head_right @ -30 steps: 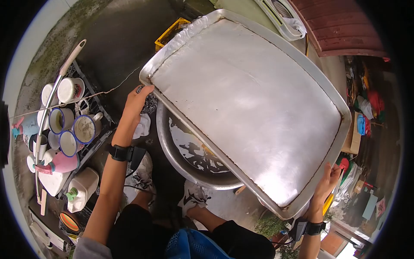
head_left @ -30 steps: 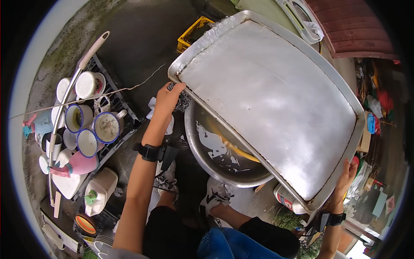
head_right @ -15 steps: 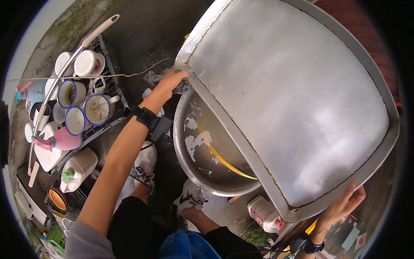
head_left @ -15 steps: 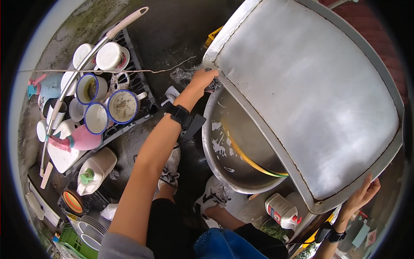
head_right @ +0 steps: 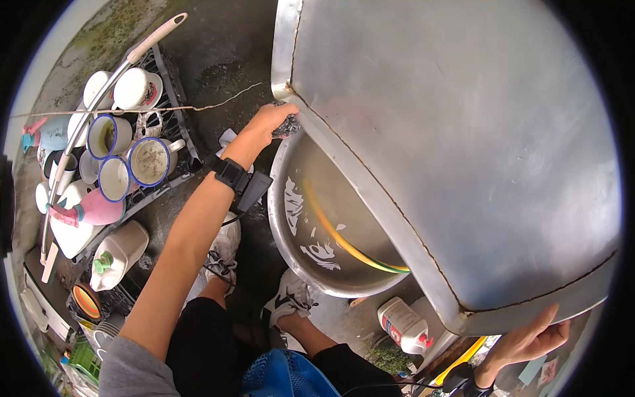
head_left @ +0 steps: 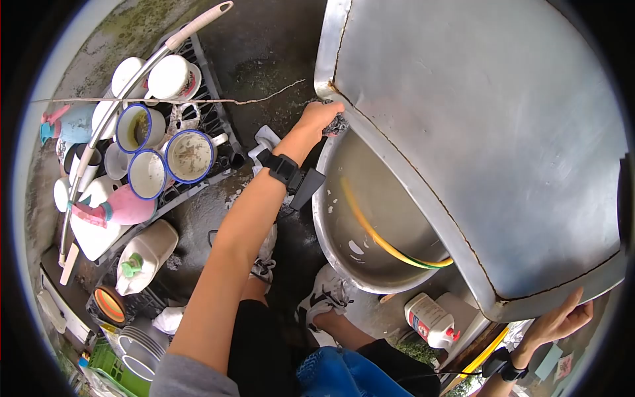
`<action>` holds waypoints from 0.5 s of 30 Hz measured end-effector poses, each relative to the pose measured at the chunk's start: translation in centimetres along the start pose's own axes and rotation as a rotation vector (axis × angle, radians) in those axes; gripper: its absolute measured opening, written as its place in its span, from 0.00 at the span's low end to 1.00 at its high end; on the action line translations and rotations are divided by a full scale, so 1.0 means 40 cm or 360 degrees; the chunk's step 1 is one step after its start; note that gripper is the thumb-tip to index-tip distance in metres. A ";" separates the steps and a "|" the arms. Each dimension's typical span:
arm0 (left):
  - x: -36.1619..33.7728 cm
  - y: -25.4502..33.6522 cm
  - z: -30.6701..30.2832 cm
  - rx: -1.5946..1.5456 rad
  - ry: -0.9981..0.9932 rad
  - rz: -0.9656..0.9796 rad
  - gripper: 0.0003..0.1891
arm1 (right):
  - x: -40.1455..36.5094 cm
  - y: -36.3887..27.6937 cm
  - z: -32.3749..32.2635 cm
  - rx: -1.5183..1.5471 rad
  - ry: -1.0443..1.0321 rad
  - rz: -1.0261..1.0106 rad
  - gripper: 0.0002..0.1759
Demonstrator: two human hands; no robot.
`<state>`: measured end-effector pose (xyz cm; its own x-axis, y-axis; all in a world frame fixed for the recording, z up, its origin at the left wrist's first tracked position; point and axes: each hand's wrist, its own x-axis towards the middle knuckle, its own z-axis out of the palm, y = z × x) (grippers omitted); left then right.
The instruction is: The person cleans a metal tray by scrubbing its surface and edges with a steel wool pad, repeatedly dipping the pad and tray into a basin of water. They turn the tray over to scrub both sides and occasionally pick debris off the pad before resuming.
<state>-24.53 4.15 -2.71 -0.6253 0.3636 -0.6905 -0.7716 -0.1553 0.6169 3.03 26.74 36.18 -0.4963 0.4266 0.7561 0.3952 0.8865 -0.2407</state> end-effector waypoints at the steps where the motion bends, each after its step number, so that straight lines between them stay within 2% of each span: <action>1: -0.001 0.001 0.001 -0.0005 0.0036 0.0017 0.10 | 0.000 -0.002 0.005 -0.0008 0.0026 -0.0003 0.17; 8: 0.008 -0.001 -0.004 0.0177 0.0011 -0.0011 0.13 | -0.004 0.018 0.001 0.0018 0.0034 -0.0109 0.16; 15: -0.063 -0.002 -0.012 0.0047 -0.0040 0.0070 0.13 | -0.007 0.116 0.018 -0.0185 -0.0048 -0.0044 0.16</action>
<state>-22.92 2.79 -1.20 -0.6549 0.3803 -0.6530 -0.7395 -0.1447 0.6574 4.44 30.85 34.43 -0.5308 0.4089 0.7423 0.4672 0.8720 -0.1462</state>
